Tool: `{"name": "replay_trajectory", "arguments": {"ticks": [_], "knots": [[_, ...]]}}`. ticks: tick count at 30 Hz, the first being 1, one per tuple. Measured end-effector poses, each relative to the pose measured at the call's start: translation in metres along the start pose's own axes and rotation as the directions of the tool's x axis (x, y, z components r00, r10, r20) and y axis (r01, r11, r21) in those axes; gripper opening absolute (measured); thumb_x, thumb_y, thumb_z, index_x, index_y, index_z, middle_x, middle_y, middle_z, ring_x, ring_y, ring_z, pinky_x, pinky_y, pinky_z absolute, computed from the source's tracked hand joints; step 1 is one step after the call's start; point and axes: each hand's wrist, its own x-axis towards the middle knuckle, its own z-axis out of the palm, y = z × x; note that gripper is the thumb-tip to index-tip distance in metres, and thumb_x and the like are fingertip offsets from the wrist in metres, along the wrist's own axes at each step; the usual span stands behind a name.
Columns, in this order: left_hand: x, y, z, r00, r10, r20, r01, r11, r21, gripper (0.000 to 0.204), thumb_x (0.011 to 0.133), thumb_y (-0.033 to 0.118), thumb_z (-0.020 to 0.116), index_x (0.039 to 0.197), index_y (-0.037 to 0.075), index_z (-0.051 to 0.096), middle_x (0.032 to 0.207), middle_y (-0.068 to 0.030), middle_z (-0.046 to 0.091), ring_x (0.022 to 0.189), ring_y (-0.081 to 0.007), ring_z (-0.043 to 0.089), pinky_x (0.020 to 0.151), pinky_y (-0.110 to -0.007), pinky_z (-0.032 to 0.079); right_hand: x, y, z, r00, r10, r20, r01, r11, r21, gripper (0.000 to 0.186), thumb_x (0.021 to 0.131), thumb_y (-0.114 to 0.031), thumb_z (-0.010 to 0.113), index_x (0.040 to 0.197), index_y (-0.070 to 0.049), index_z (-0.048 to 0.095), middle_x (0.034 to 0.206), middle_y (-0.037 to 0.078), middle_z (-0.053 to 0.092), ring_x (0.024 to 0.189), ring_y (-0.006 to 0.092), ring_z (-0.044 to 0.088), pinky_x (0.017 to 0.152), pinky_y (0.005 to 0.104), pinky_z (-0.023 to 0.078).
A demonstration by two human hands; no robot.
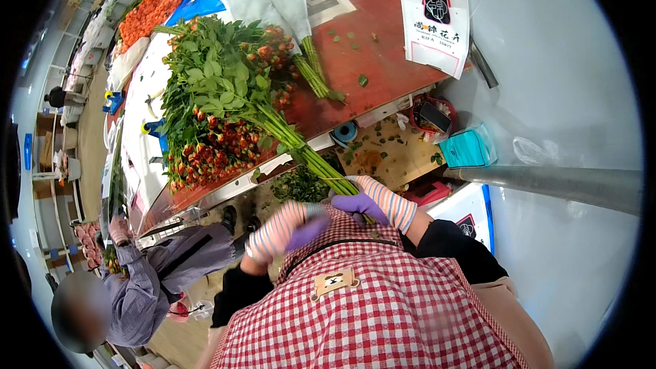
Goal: The person gathers and arranges bouquets of red and white roses on a table. They remove leaves from the stems, align the flowers, and wrap them in white paper. The person works alongside others in a flower preparation area.
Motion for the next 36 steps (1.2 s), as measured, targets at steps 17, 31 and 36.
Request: {"name": "replay_trajectory", "arguments": {"ticks": [17,31,36], "knots": [[0.005,-0.023,0.013,0.944,-0.020,-0.329,0.035,0.999,0.040,0.024,0.089,0.023,0.052,0.102,0.004,0.062,0.088,-0.0214,0.063,0.083,-0.0368,0.061,0.071,-0.039,0.048,0.016,0.022,-0.008,0.934,-0.321,-0.156,0.187,0.813,-0.552,0.048,0.075,-0.030,0.071,0.107,0.004,0.058,0.088,0.021,0.065,0.078,0.0291,0.062,0.072,0.0369,0.050],[0.037,-0.096,-0.014,0.728,-0.492,-0.478,0.169,0.804,-0.571,0.033,0.091,0.020,0.055,0.119,0.002,0.051,0.103,-0.0088,0.062,0.085,-0.0175,0.058,0.078,-0.027,0.046,0.019,0.027,-0.011,0.921,-0.321,-0.222,0.010,0.588,-0.809,0.075,0.075,-0.041,0.066,0.128,0.004,0.038,0.109,0.026,0.058,0.101,0.0348,0.058,0.086,0.0408,0.047],[0.004,-0.044,-0.017,0.991,-0.123,-0.043,0.125,0.991,0.045,0.024,0.083,0.008,0.061,0.107,0.006,0.062,0.092,-0.0128,0.065,0.085,-0.0184,0.062,0.078,-0.033,0.049,0.006,-0.005,-0.015,0.903,-0.341,-0.261,0.118,0.781,-0.613,0.049,0.074,-0.035,0.070,0.102,0.004,0.062,0.089,0.015,0.067,0.079,0.0227,0.064,0.075,0.0328,0.049]]}}
